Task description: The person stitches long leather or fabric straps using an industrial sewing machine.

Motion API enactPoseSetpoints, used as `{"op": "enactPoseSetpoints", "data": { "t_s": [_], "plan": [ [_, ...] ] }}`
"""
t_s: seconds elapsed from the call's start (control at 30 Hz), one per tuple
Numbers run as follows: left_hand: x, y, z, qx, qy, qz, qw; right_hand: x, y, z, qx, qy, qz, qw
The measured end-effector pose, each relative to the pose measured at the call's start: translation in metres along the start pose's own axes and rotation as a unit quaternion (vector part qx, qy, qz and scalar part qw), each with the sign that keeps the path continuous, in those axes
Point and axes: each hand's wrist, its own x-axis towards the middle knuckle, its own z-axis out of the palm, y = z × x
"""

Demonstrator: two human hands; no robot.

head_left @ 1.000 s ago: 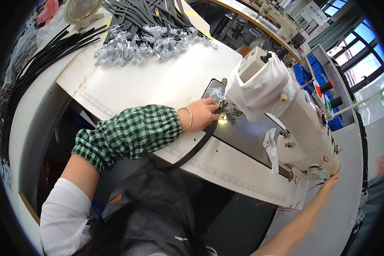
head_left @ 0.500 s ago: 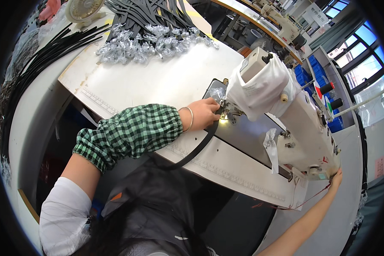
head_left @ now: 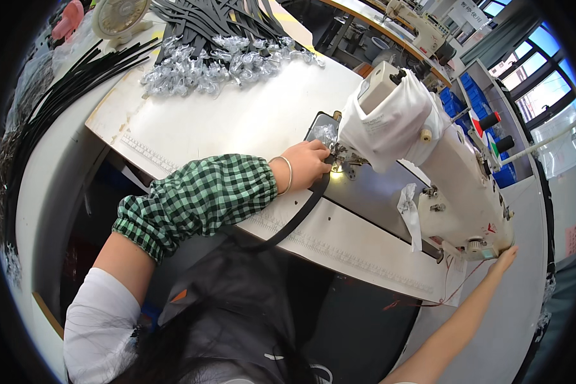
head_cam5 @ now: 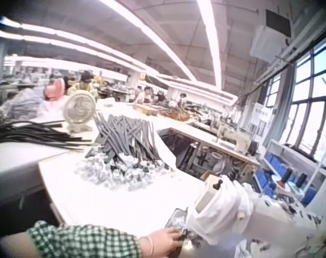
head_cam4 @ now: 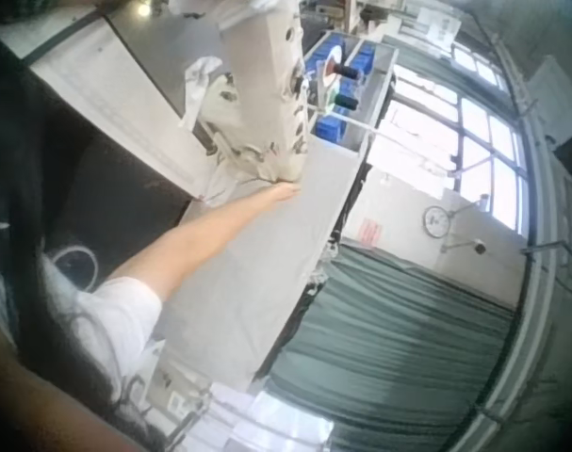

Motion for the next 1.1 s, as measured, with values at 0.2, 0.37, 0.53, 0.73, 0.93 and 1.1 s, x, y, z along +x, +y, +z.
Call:
{"op": "enactPoseSetpoints", "data": {
  "t_s": [0.2,0.37,0.53,0.73,0.93,1.1],
  "plan": [
    [0.004,-0.004,0.002,-0.011,0.013,0.010,1.000,0.063,0.011,0.000,-0.107,-0.069,-0.019,0.992],
    [0.001,-0.007,0.005,-0.013,0.012,0.008,1.000,0.067,0.012,-0.002,-0.206,-0.097,-0.058,0.972],
    [0.002,-0.004,0.005,-0.010,0.008,0.005,1.000,0.075,0.024,-0.021,-0.247,-0.076,-0.124,0.958],
    [0.003,-0.002,0.007,-0.003,0.006,0.002,1.000,0.071,0.031,-0.019,-0.067,-0.064,0.046,0.995],
    [0.004,-0.002,0.005,0.010,-0.018,-0.005,1.000,0.067,0.025,-0.004,-0.242,0.001,-0.043,0.969],
    [0.006,0.002,0.006,0.011,-0.014,-0.011,1.000,0.074,0.021,-0.036,-0.269,-0.026,-0.133,0.954]
  ]
}}
